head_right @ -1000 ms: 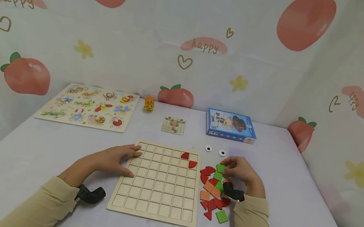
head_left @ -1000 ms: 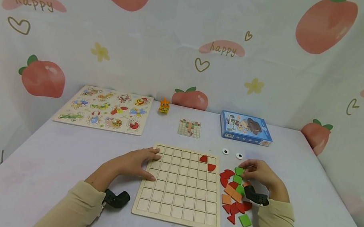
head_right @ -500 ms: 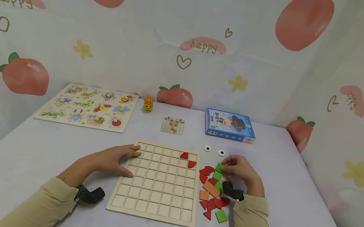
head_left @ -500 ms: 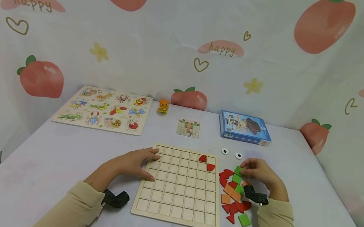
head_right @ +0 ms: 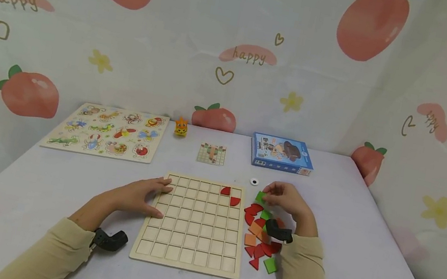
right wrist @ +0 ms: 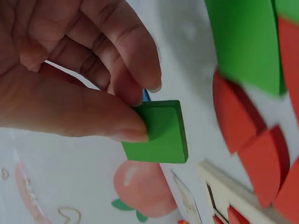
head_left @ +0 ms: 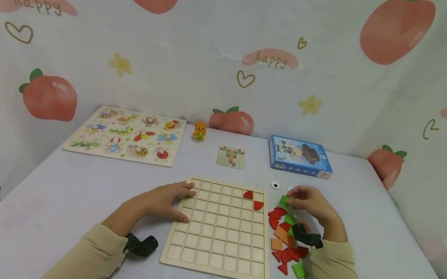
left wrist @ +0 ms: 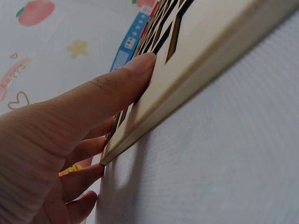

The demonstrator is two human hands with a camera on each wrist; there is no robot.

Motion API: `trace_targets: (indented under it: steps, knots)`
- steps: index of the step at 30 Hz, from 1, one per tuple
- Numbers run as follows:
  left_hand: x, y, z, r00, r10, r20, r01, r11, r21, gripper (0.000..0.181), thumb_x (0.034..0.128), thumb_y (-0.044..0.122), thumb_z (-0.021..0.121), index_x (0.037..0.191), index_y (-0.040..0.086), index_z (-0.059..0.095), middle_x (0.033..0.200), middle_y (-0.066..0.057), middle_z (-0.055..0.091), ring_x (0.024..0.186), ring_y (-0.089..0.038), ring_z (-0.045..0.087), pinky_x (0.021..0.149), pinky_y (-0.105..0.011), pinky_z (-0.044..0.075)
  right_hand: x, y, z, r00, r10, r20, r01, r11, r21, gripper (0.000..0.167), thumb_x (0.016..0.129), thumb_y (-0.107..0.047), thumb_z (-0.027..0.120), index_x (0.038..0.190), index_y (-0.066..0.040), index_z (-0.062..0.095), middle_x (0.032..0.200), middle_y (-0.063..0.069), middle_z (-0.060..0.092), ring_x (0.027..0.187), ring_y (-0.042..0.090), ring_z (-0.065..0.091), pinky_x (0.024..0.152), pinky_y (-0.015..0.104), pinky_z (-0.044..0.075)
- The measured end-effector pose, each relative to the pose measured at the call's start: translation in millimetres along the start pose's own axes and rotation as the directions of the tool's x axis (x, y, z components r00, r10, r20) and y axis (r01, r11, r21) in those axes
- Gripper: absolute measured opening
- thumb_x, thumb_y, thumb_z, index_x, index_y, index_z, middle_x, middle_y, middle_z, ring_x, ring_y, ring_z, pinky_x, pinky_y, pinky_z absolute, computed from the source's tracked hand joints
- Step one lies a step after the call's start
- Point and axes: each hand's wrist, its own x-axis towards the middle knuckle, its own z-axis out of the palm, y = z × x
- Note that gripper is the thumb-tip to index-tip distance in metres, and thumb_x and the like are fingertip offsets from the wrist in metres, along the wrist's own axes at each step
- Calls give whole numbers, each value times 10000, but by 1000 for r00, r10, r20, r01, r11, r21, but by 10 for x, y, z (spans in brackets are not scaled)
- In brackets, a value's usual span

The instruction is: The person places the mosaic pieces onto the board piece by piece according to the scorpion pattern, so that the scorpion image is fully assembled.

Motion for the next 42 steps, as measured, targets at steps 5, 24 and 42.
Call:
trace_targets:
  steps: [5, 24, 42]
  knots:
    - [-7, -9, 6, 1000, -3, -9, 4, 1000, 7, 762, 734, 432, 758, 1368, 116, 478, 1526, -78, 290, 1423, -316, 212, 1145, -500, 224, 92, -112, 81, 1000, -26, 10, 26, 1000, -6, 279, 872, -160, 647, 1042, 56, 601, 924, 98, 625, 800, 152, 581, 739, 241, 541]
    - [1, -37, 9, 1000, 6, 0, -6, 1000, -16, 760, 737, 437, 753, 1374, 131, 474, 1529, -66, 284, 1433, -303, 186, 1149, -506, 211, 377, -336, 499, 982, -110, 154, 94, 989, 110, 224, 873, -80, 622, 1004, 101, 617, 832, 18, 640, 715, 103, 580, 681, 247, 529]
    - [-3, -24, 14, 1000, 20, -11, -20, 1000, 3, 751, 740, 412, 758, 1363, 96, 482, 1515, -108, 303, 1421, -329, 210, 1145, -502, 225, 409, -368, 645, 982, -95, 166, 96, 995, 5, 180, 842, -86, 672, 923, 74, 683, 725, 2, 624, 640, 105, 517, 596, 247, 467]
